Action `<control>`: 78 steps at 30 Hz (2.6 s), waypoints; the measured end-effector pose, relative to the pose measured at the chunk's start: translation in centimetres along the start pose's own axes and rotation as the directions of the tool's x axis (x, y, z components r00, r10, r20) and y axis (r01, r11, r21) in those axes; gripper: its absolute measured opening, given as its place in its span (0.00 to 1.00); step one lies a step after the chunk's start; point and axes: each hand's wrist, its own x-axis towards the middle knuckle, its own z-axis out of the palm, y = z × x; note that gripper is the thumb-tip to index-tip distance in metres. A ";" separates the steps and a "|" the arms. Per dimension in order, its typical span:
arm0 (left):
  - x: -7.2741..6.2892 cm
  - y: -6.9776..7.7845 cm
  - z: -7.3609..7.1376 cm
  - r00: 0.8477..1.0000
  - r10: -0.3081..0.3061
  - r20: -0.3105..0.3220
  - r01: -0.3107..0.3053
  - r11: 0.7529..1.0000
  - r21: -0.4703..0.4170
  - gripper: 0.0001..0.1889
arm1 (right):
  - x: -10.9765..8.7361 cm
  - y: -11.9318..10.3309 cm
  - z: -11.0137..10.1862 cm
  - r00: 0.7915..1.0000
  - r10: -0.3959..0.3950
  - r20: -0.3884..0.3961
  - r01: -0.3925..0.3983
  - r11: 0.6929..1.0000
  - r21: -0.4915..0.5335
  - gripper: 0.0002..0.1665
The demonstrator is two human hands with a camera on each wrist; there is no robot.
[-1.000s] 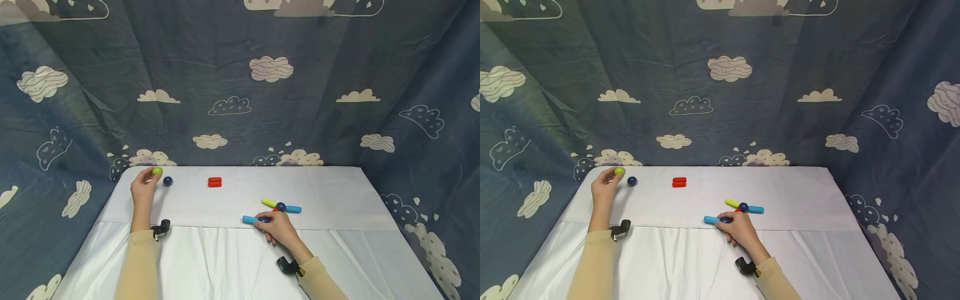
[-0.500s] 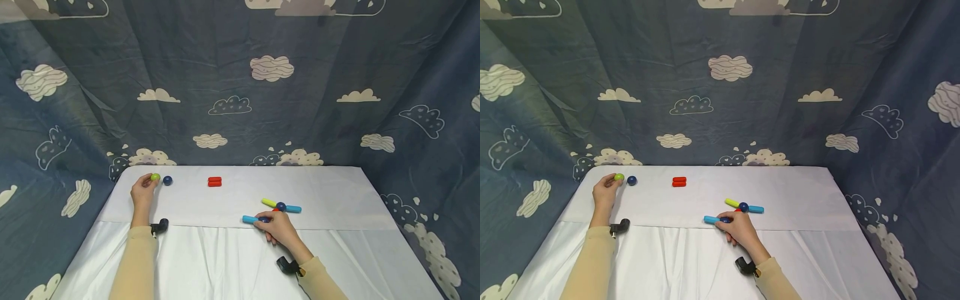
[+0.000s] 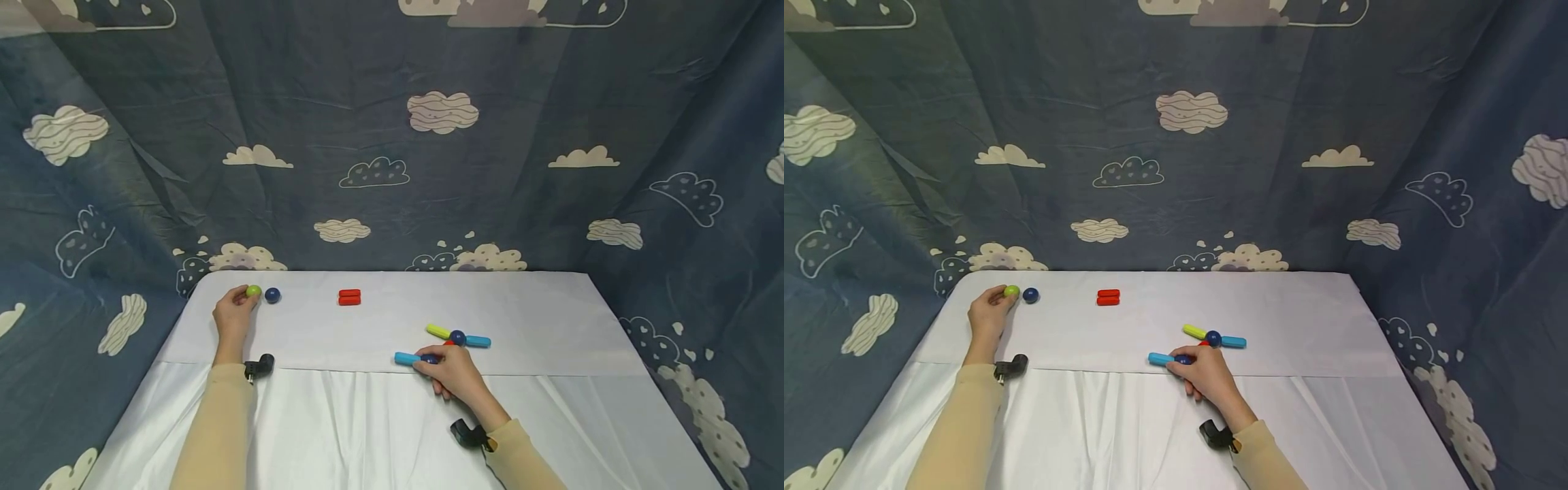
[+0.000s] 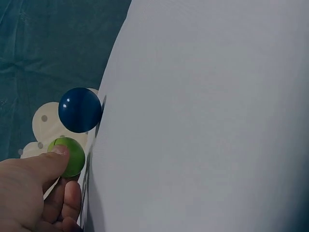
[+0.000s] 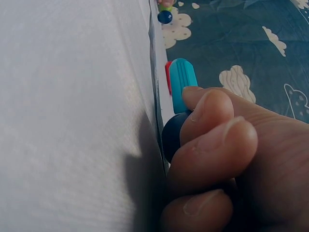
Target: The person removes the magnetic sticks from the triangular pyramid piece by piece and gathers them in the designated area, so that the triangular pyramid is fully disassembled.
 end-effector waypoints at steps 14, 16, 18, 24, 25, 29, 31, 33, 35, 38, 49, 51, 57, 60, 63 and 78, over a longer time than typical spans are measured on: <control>0.1 0.1 0.3 0.998 -0.045 0.043 0.044 0.998 0.036 0.25 | -0.2 -0.2 -0.1 1.000 -0.007 0.019 0.006 1.000 0.023 0.16; 0.0 0.2 0.3 0.998 -0.047 0.049 0.045 0.998 0.041 0.25 | -0.3 -0.2 -0.2 1.000 -0.008 0.020 0.008 1.000 0.022 0.16; 0.0 0.2 0.3 0.997 -0.047 0.053 0.045 0.998 0.041 0.26 | -0.3 -0.2 -0.2 1.000 -0.009 0.021 0.009 1.000 0.021 0.16; -0.1 0.1 0.1 0.996 -0.060 0.062 0.059 0.998 0.016 0.26 | -0.2 -0.1 0.0 1.000 -0.019 0.021 0.019 1.000 0.010 0.16; -0.1 0.1 0.1 0.996 -0.061 0.065 0.060 0.998 0.012 0.27 | -0.2 -0.1 0.0 1.000 -0.017 0.020 0.017 1.000 0.010 0.16; 0.0 0.0 0.1 0.996 -0.056 0.066 0.056 0.998 0.004 0.27 | 0.0 -0.1 0.1 1.000 0.001 0.021 -0.001 1.000 0.000 0.16; 0.0 0.0 0.1 0.997 -0.049 0.064 0.049 0.999 0.004 0.26 | 0.0 -0.1 0.0 1.000 0.007 0.020 -0.007 1.000 0.000 0.16; 0.1 0.1 0.1 0.997 -0.041 0.063 0.040 0.999 0.009 0.26 | 0.0 -0.2 0.0 1.000 0.012 0.016 -0.012 1.000 -0.002 0.16; 0.1 0.1 0.1 0.997 -0.036 0.065 0.036 0.999 0.007 0.26 | -0.1 -0.2 -0.1 1.000 0.019 0.011 -0.019 1.000 0.000 0.16; 0.0 0.1 0.0 0.997 -0.032 0.069 0.031 0.999 0.011 0.26 | 0.0 -0.2 -0.1 1.000 0.019 0.005 -0.019 1.000 -0.011 0.16; -1.6 1.0 -1.3 0.998 -0.036 0.059 0.036 0.999 0.001 0.26 | 0.2 -0.2 0.0 1.000 -0.001 0.008 0.001 1.000 -0.014 0.16; -2.3 1.7 -1.5 0.999 -0.013 0.036 0.013 1.000 -0.005 0.25 | 0.2 -0.2 0.0 1.000 -0.006 0.006 0.006 1.000 -0.015 0.16; -5.6 4.6 -1.5 0.994 0.107 -0.024 -0.108 0.993 -0.054 0.22 | 0.2 -0.3 0.0 1.000 -0.015 0.010 0.015 1.000 -0.002 0.15; -7.7 6.0 -1.0 0.987 0.162 -0.010 -0.162 0.984 -0.077 0.21 | 0.1 -0.3 0.0 1.000 -0.016 0.011 0.016 1.000 0.003 0.15; -9.9 7.1 0.1 0.977 0.211 0.041 -0.205 0.972 -0.111 0.20 | 0.1 -0.3 0.0 1.000 -0.012 0.010 0.012 1.000 0.005 0.15; -18.6 7.1 9.4 0.802 0.357 0.479 -0.318 0.934 -0.164 0.20 | 0.1 -0.3 -0.1 1.000 -0.007 0.008 0.007 1.000 0.005 0.15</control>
